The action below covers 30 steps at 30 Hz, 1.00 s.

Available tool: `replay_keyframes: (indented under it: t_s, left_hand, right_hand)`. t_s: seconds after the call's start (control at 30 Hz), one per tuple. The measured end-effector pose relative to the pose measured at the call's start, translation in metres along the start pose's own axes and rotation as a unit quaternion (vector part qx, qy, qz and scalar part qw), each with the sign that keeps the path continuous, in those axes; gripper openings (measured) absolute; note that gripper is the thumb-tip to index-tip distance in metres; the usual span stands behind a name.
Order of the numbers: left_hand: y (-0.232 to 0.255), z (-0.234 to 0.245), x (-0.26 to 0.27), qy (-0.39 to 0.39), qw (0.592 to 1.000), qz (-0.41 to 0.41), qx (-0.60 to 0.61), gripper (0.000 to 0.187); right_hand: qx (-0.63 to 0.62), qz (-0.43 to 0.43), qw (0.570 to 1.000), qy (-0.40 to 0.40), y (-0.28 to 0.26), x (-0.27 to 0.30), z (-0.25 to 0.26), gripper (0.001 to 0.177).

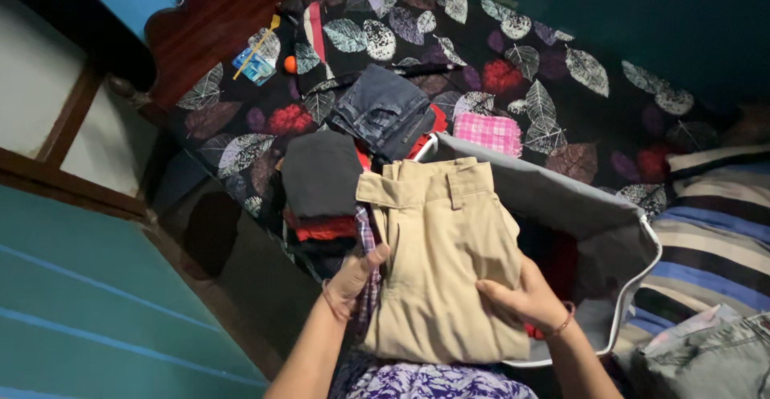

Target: The person removes various clothing items from a storage bin and places them onto a bed. They handle a white patterned shirt, red clothing, blue and black jeans, and floral-patterned fabric by hand.

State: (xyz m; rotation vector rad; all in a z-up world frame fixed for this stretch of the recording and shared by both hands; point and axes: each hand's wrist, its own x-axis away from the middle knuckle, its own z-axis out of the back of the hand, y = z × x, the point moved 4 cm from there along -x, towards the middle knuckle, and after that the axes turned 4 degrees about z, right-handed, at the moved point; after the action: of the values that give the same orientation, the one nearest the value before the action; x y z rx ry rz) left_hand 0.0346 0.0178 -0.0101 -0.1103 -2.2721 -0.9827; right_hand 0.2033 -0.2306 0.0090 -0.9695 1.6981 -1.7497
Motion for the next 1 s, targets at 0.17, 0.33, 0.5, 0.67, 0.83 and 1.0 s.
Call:
replay_keyframes:
  t_s: [0.17,0.33,0.5,0.67,0.83,1.0]
  left_hand:
    - [0.013,-0.009,-0.007,-0.011,0.990,-0.112,-0.083,0.061]
    - [0.018,0.006,-0.011,-0.014,0.990,-0.140,-0.007,0.055]
    - [0.062,0.039,-0.005,0.080,0.975,-0.200,0.045,0.057]
    - [0.138,0.099,0.000,0.202,0.935,-0.283,0.069,0.065]
    - [0.184,0.160,-0.031,0.193,0.918,-0.309,0.157,0.061]
    - [0.197,0.204,-0.103,0.231,0.911,-0.287,0.184,0.051]
  right_hand:
    - [0.169,0.156,0.972,-0.039,-0.041,-0.014,-0.039,0.069]
    - [0.016,0.087,0.996,-0.025,-0.032,-0.030,-0.043,0.074]
    - [-0.021,0.101,0.995,-0.009,-0.015,-0.046,-0.034,0.073]
    - [-0.044,-0.060,0.995,0.065,0.024,-0.050,-0.011,0.066]
    - [-0.028,-0.105,0.985,0.135,0.060,-0.041,0.006,0.053]
    - [-0.024,-0.154,0.969,0.190,0.088,-0.038,0.005,0.050]
